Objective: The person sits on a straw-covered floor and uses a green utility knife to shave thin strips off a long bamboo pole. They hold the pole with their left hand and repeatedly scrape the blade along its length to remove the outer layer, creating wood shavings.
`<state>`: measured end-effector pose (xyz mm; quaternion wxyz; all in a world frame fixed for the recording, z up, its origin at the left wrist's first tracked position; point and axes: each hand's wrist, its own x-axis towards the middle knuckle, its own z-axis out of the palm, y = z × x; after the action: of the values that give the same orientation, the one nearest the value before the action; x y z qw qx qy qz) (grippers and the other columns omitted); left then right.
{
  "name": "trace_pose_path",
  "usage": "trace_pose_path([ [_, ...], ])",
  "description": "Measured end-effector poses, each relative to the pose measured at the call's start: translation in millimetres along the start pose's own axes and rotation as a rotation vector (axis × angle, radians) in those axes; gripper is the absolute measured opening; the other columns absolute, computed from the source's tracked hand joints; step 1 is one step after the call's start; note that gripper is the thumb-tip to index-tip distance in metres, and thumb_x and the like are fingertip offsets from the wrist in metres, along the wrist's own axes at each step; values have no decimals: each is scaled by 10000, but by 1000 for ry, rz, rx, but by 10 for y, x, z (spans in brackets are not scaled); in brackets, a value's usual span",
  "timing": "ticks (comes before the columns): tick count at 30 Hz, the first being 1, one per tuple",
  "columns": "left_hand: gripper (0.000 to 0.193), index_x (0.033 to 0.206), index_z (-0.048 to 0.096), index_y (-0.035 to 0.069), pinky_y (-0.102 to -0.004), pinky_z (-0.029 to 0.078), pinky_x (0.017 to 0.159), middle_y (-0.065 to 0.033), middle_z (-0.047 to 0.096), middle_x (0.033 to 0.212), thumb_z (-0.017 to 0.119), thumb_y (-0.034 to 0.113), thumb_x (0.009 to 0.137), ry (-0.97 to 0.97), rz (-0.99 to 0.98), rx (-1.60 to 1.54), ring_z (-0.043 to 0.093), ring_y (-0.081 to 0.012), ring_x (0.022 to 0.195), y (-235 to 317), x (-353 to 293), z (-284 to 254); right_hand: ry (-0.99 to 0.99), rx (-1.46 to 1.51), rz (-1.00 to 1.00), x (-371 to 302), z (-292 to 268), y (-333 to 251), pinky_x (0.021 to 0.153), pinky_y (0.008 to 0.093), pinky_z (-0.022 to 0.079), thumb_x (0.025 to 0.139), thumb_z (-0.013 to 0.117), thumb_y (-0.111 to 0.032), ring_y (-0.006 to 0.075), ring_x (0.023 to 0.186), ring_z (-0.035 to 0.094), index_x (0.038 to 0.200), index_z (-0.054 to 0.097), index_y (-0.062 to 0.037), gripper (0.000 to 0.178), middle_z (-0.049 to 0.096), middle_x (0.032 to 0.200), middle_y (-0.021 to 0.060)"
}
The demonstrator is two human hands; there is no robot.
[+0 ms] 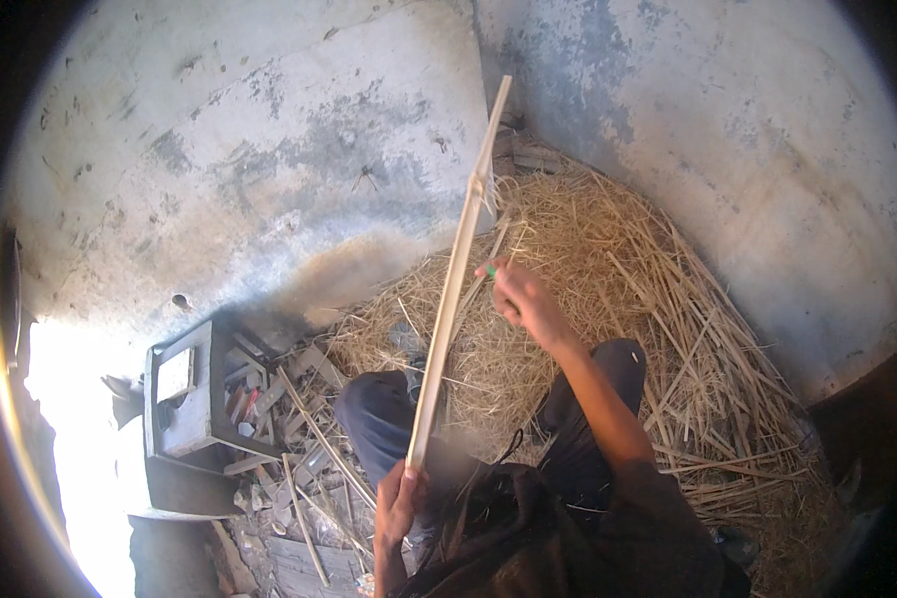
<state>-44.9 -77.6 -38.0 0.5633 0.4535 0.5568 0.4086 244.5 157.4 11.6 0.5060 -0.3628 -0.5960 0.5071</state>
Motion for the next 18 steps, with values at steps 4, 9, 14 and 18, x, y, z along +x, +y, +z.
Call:
trace_pose_path([
  [4, 345, 995, 620, -6, -296, 431, 644, 2, 560, 761, 517, 299, 1118, 68, 169, 143, 489, -83, 742, 203, 304, 53, 107, -461, -224, -271, 344, -54, 475, 282, 346, 1049, 597, -536, 78, 527, 460, 1509, 445, -59, 680, 483, 631, -47],
  [9, 383, 975, 616, 42, -233, 302, 530, 68, 474, 710, 504, 373, 1133, 98, 236, 80, 397, -24, 608, 523, 547, 275, 176, -553, -345, -533, 512, 24, 506, 328, 438, 1011, 645, -557, 162, 548, 586, 1502, 465, -95, 698, 602, 681, 20],
  [14, 363, 980, 613, 25, -245, 347, 612, 39, 507, 781, 516, 338, 1134, 114, 287, 151, 422, -44, 708, 700, 689, 429, 101, -614, -543, -573, 568, 35, 550, 354, 521, 971, 742, -427, 229, 608, 687, 1194, 682, -99, 401, 697, 762, 59],
  [18, 315, 999, 610, -7, -296, 411, 646, -24, 553, 778, 539, 275, 1120, 99, 314, 201, 475, -93, 725, 781, 716, 493, 40, -644, -603, -569, 557, -42, 557, 355, 536, 939, 781, -381, 229, 629, 710, 989, 739, -93, 295, 713, 771, 52],
])
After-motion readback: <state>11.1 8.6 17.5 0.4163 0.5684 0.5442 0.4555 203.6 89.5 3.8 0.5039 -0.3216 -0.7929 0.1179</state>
